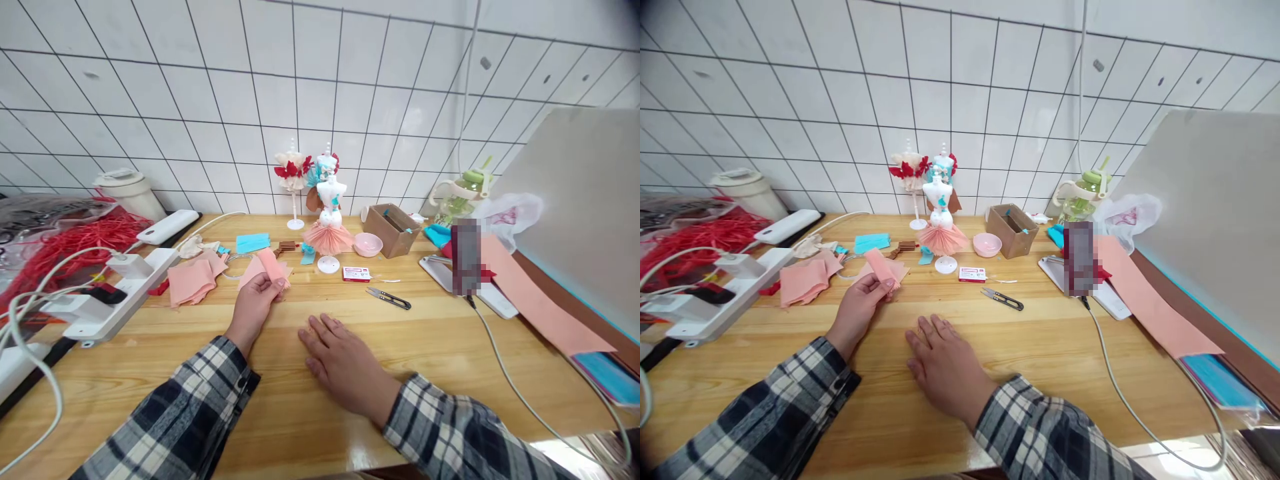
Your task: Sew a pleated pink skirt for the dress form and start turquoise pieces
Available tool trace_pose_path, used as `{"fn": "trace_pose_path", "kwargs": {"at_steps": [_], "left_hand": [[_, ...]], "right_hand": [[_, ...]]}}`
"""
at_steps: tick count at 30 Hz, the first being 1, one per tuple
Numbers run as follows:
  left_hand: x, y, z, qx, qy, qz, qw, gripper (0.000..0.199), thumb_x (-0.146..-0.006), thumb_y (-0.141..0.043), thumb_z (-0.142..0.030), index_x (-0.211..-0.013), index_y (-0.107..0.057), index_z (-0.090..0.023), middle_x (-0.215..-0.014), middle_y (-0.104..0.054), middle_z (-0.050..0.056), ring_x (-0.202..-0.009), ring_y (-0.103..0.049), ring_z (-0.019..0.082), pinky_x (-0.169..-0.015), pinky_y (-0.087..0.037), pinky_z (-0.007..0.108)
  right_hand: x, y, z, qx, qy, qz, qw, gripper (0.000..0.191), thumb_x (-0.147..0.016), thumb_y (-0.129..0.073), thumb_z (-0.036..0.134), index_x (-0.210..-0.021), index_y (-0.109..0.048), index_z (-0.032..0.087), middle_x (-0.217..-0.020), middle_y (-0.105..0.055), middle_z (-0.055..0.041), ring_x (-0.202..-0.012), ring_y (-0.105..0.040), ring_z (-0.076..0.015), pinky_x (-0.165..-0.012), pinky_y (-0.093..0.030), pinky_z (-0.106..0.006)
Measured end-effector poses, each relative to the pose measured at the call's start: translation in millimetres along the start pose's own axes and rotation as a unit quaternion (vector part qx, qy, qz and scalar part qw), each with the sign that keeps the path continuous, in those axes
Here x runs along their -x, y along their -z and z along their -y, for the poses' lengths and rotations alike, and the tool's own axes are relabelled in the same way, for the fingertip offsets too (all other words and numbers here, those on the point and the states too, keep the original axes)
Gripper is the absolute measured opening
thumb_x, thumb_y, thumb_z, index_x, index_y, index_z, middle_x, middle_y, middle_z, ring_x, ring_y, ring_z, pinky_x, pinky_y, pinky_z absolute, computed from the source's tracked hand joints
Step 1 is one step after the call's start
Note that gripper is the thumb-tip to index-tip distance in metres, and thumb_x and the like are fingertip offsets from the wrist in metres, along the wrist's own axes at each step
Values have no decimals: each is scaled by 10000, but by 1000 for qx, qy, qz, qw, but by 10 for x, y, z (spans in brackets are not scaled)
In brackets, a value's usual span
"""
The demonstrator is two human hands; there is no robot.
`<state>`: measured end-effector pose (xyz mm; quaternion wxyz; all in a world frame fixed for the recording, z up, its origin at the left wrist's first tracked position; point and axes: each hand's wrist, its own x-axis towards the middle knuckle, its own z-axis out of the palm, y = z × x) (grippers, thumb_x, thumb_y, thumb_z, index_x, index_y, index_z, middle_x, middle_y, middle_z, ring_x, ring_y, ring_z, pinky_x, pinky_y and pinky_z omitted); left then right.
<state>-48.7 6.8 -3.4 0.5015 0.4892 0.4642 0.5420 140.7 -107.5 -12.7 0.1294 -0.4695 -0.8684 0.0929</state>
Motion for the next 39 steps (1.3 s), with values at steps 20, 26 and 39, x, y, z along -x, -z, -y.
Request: {"fn": "trace_pose_path", "kwargs": {"at_steps": [20, 26, 39], "left_hand": [[-66, 16, 113, -5, 10, -39, 999, 378, -616, -792, -411, -842, -663, -136, -718, -665, 14, -603, -547, 124, -585, -401, 232], [-43, 25, 95, -10, 2, -35, 999, 351, -615, -792, -410, -799, -661, -141, -682, -656, 3, -591, -545, 122, -579, -401, 228], [6, 56, 89, -1, 7, -21, 1000, 340, -637, -785, -401, -820, -658, -144, -708, -658, 8, -606, -542, 122, -587, -403, 231]], "right_hand": [[-555, 207, -796, -82, 23, -66, 994, 372, -938, -347, 223, -1056, -697, 180, -1094, -712, -54, -1021, -632, -164, -1029, -376, -361], [-542, 204, -682, -83, 129, 25, 988, 432, -972, -309, 276, -1333, -525, 180, -1385, -519, -46, -1333, -406, -192, -1112, -315, -373], [30, 221, -903, -104, 107, 9, 989, 374, -929, -402, 140, -1213, -634, 212, -1283, -609, -54, -1192, -544, -168, -1044, -408, -324]]}}
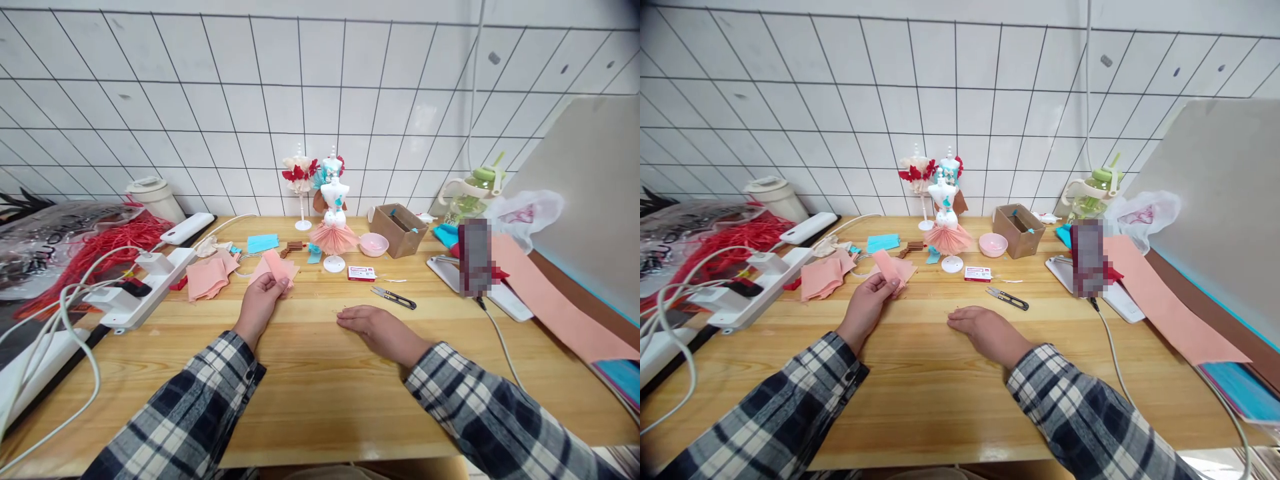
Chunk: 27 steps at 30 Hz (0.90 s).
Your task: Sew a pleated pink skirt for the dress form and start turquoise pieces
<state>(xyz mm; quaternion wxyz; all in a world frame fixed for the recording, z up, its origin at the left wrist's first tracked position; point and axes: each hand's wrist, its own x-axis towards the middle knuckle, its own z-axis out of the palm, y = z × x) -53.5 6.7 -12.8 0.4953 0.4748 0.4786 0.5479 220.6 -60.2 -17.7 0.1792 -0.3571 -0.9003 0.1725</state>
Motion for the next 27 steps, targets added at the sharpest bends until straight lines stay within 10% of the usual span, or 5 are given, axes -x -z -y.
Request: {"fn": "trace_pose_path", "kwargs": {"at_steps": [6, 13, 22, 27], "left_hand": [[-18, -26, 4, -5, 5, -15, 1000, 359, -629, -780, -434, -806, -654, -149, -683, -644, 1, -584, -520, 124, -566, -389, 228], [8, -28, -39, -4, -5, -16, 1000, 326, -667, -758, -427, -803, -646, -153, -679, -631, -2, -594, -519, 125, -587, -392, 229], [-26, -53, -18, 7, -5, -20, 1000, 340, -623, -788, -421, -765, -652, -143, -687, -659, 11, -576, -528, 116, -547, -370, 212], [-50, -19, -9, 22, -7, -22, 999, 375, -598, -790, -450, -754, -633, -146, -667, -640, 6, -576, -535, 122, -552, -397, 224]], "right_hand": [[-237, 1, 191, 90, -135, -20, 987, 383, -932, -445, 194, -1305, -531, 215, -966, -697, -78, -883, -630, -196, -802, -487, -305], [-268, 6, 123, 56, -129, -68, 988, 275, -880, -478, 100, -956, -712, 222, -938, -691, -58, -904, -624, -171, -828, -469, -272], [-368, 1167, -515, 32, -309, -381, 871, 209, -751, -662, 374, -839, -746, 205, -804, -735, -43, -712, -654, -195, -668, -488, -296], [-485, 1470, -1104, 130, -352, -390, 841, 304, -824, -522, 307, -980, -728, 147, -876, -732, -104, -790, -655, -240, -747, -481, -358]]}}
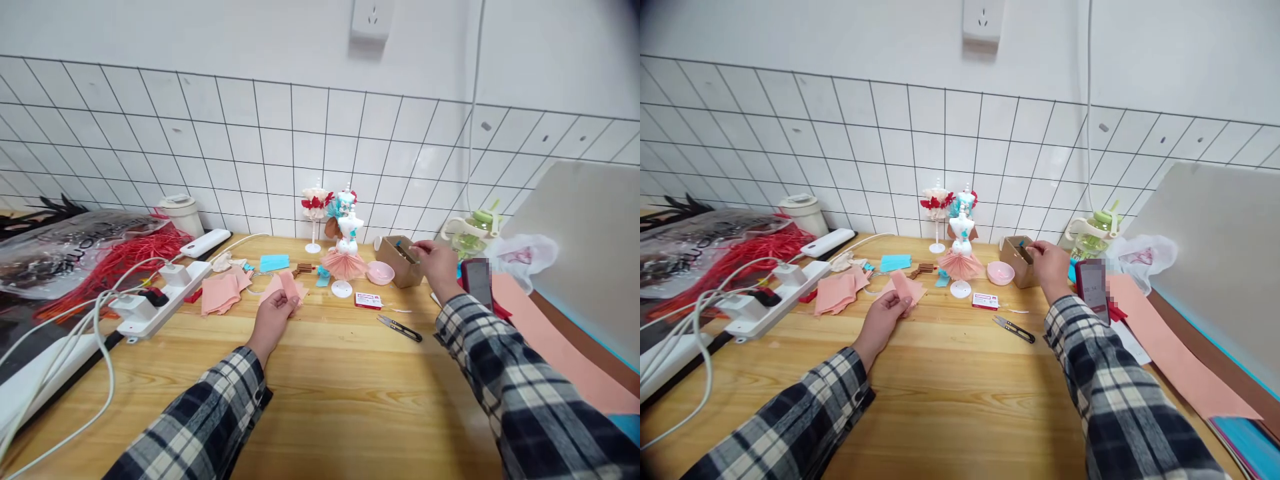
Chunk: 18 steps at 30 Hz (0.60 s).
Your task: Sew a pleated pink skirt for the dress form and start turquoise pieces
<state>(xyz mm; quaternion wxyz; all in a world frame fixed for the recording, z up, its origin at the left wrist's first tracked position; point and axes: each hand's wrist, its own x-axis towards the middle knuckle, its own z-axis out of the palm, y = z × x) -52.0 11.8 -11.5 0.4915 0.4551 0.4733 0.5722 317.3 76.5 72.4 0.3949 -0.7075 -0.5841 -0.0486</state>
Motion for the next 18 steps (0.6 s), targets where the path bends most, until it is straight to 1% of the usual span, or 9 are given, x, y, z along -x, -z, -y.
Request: {"fn": "trace_pose_path", "kwargs": {"at_steps": [2, 4, 8, 10, 12, 13, 15, 16, 18], "left_hand": [[-5, 20, -5, 9, -3, 0, 1000, 380, -599, -785, -458, -757, -632, -148, -662, -631, 2, -575, -532, 122, -557, -408, 229], [-12, 36, -10, 17, -3, 1, 1000, 380, -605, -780, -455, -773, -636, -146, -675, -634, 6, -587, -541, 125, -569, -418, 232], [-30, 45, -10, 19, 5, 5, 1000, 382, -613, -779, -442, -813, -653, -141, -706, -652, 19, -629, -571, 145, -583, -428, 239], [-33, 40, -3, 18, 10, 8, 1000, 380, -612, -780, -436, -818, -655, -142, -706, -654, 18, -627, -571, 145, -578, -421, 239], [-29, 31, 6, 16, 15, 11, 1000, 372, -615, -780, -426, -821, -654, -143, -711, -658, 19, -620, -567, 139, -578, -414, 238], [-26, 27, 10, 15, 18, 13, 1000, 365, -617, -780, -419, -819, -653, -143, -717, -661, 20, -619, -565, 137, -579, -411, 238], [-21, 19, 18, 13, 23, 17, 1000, 349, -621, -780, -409, -808, -654, -142, -723, -664, 23, -614, -561, 132, -577, -405, 237], [-20, 15, 20, 12, 25, 19, 999, 341, -624, -778, -406, -803, -655, -143, -720, -663, 21, -609, -558, 129, -575, -402, 235], [-23, 11, 21, 12, 26, 21, 999, 333, -633, -773, -407, -807, -655, -148, -704, -655, 12, -597, -549, 122, -570, -397, 232]], "right_hand": [[-44, -81, -80, 34, 34, 15, 999, 384, -816, -475, 205, -1139, -673, 144, -1041, -706, -136, -976, -623, -281, -846, -455, -407], [2, -126, -105, 68, 65, 14, 996, 452, -802, -473, 184, -1229, -613, 142, -1145, -664, -151, -1099, -559, -304, -906, -419, -444], [355, -113, -35, 74, 58, -63, 994, 359, -880, -425, 344, -1022, -688, 145, -976, -689, -143, -959, -579, -296, -875, -413, -461], [668, -102, 44, 24, 102, -77, 992, 377, -917, -354, 311, -1061, -662, 148, -974, -682, -132, -951, -580, -272, -883, -415, -443], [1028, -117, 159, -30, 185, -19, 982, 388, -922, -333, 243, -1185, -606, 159, -1107, -655, -131, -1031, -570, -250, -934, -409, -431], [1201, -135, 232, -46, 240, 42, 969, 382, -919, -355, 243, -1202, -600, 170, -1134, -649, -126, -1056, -566, -241, -953, -410, -422], [1482, -190, 404, -49, 350, 209, 912, 397, -914, -423, 304, -1274, -564, 214, -1273, -594, -95, -1179, -513, -235, -1035, -366, -418], [1577, -226, 500, -37, 369, 264, 890, 452, -911, -450, 359, -1337, -509, 223, -1389, -503, -86, -1278, -432, -249, -1078, -321, -436], [1673, -312, 694, -23, 370, 327, 869, 548, -929, -426, 408, -1438, -370, 212, -1512, -330, -87, -1386, -289, -256, -1121, -258, -460]]}}
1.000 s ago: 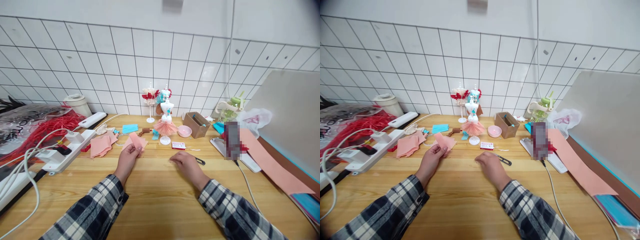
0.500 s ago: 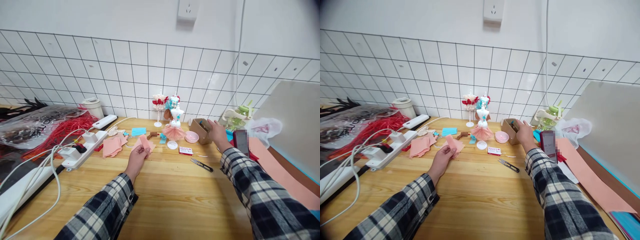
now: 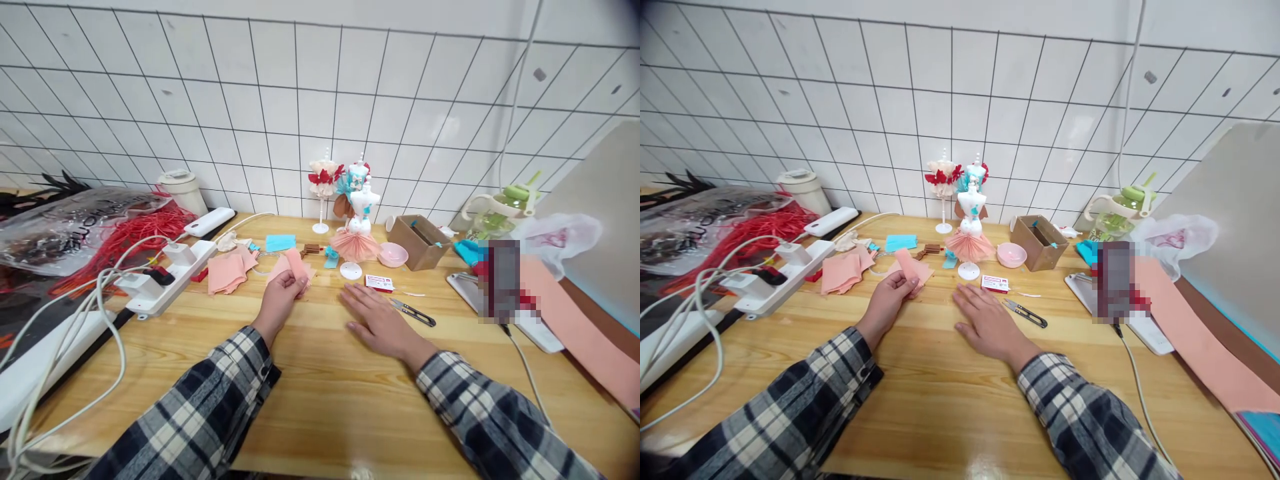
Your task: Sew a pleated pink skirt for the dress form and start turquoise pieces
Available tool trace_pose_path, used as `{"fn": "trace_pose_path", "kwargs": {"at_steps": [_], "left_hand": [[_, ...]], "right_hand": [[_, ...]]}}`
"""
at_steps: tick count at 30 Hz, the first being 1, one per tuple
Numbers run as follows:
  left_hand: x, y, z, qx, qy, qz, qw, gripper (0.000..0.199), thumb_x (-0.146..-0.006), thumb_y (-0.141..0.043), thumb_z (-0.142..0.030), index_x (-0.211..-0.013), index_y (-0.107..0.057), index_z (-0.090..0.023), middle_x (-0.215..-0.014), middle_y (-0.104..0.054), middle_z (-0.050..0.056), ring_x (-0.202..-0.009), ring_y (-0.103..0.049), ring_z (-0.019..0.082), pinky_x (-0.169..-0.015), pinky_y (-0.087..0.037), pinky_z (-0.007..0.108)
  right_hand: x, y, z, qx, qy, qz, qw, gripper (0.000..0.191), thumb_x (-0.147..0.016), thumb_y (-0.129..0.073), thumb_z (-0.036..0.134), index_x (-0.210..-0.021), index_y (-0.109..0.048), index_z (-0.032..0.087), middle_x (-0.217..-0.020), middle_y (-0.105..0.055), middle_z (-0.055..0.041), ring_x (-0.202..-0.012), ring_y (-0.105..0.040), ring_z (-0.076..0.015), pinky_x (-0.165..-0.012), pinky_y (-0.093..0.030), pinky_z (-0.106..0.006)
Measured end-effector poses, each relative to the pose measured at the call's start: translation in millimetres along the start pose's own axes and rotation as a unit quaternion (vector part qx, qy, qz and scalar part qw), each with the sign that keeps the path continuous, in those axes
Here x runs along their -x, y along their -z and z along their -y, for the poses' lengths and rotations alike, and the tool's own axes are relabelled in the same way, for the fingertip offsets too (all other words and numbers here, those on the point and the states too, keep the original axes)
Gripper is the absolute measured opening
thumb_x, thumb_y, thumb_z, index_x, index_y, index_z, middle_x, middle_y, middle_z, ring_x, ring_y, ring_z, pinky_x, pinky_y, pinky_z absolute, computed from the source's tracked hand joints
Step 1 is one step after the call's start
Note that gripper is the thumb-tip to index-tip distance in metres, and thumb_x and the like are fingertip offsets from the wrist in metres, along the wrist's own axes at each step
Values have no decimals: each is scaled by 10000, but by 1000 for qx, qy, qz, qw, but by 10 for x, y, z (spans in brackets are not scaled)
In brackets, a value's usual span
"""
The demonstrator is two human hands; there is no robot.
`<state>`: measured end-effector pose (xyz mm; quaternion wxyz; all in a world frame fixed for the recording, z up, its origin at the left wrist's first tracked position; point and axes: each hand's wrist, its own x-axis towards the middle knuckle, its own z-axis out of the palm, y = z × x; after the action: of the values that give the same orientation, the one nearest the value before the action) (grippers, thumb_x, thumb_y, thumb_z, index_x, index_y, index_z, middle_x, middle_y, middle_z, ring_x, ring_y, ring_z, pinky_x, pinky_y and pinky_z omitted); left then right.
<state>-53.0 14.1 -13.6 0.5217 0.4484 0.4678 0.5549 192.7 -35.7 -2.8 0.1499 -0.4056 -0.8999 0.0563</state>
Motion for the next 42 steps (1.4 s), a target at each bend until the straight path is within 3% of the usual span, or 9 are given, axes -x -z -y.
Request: {"fn": "trace_pose_path", "kwargs": {"at_steps": [6, 13, 18, 24, 27, 30, 34, 38, 42], "left_hand": [[2, 9, -26, 4, -2, 10, 1000, 341, -641, -763, -407, -835, -656, -147, -699, -640, 10, -598, -544, 128, -570, -403, 238], [33, 23, -43, 6, -7, 7, 1000, 309, -631, -765, -396, -768, -641, -148, -629, -609, -10, -531, -492, 101, -530, -366, 229], [58, 15, -68, -1, -5, 5, 1000, 326, -643, -765, -395, -806, -648, -139, -682, -645, 12, -583, -549, 118, -556, -394, 233], [63, -2, -75, -20, -6, 7, 1000, 323, -641, -768, -402, -802, -658, -144, -691, -652, 16, -592, -554, 126, -555, -389, 236], [53, -3, -61, -29, -9, 10, 999, 323, -633, -771, -413, -773, -654, -147, -671, -644, 13, -571, -532, 121, -545, -379, 236], [54, -2, -53, -34, -9, 12, 999, 319, -644, -764, -412, -771, -647, -144, -676, -644, 14, -574, -526, 121, -549, -376, 233], [65, 2, -51, -33, -10, 14, 999, 311, -658, -757, -408, -765, -641, -139, -667, -630, 0, -577, -521, 114, -563, -378, 228], [65, 5, -44, -30, -11, 9, 999, 326, -655, -762, -405, -802, -643, -140, -693, -643, 3, -600, -536, 117, -579, -388, 227], [66, -5, -45, -30, -12, 10, 999, 329, -645, -771, -403, -797, -646, -140, -686, -640, 0, -587, -530, 113, -572, -389, 224]], "right_hand": [[-329, -81, 137, -20, -16, 68, 997, 480, -978, -326, 341, -1435, -375, 203, -1467, -412, -71, -1367, -346, -206, -1144, -233, -441], [-88, -86, 55, 53, 15, 67, 996, 485, -876, -409, 81, -1344, -511, 152, -1364, -537, -90, -1260, -493, -203, -1065, -391, -337], [33, -70, 171, 86, 21, 77, 993, 453, -831, -471, 72, -1275, -565, 68, -1278, -591, -175, -1183, -556, -251, -1031, -429, -368], [185, 32, 261, 28, -12, 77, 997, 312, -878, -461, 86, -1093, -668, 176, -1125, -686, -91, -1045, -613, -213, -906, -493, -322], [216, 40, 299, -90, 10, 47, 995, 246, -902, -464, 144, -952, -692, 223, -927, -717, -39, -912, -629, -167, -840, -494, -281], [215, 16, 261, -180, -15, -55, 982, 218, -896, -478, 174, -976, -676, 218, -918, -703, -41, -879, -621, -157, -817, -489, -277], [150, -42, 31, -143, -96, -123, 977, 260, -865, -466, 131, -975, -690, 202, -883, -685, -62, -839, -609, -186, -778, -484, -324], [27, -112, -95, -91, -98, -79, 988, 329, -884, -433, 136, -1075, -690, 209, -1010, -675, -87, -962, -592, -208, -863, -468, -358], [0, -93, 113, -108, -79, -25, 991, 419, -928, -453, 338, -1308, -550, 192, -1382, -508, -114, -1290, -427, -283, -1079, -303, -482]]}}
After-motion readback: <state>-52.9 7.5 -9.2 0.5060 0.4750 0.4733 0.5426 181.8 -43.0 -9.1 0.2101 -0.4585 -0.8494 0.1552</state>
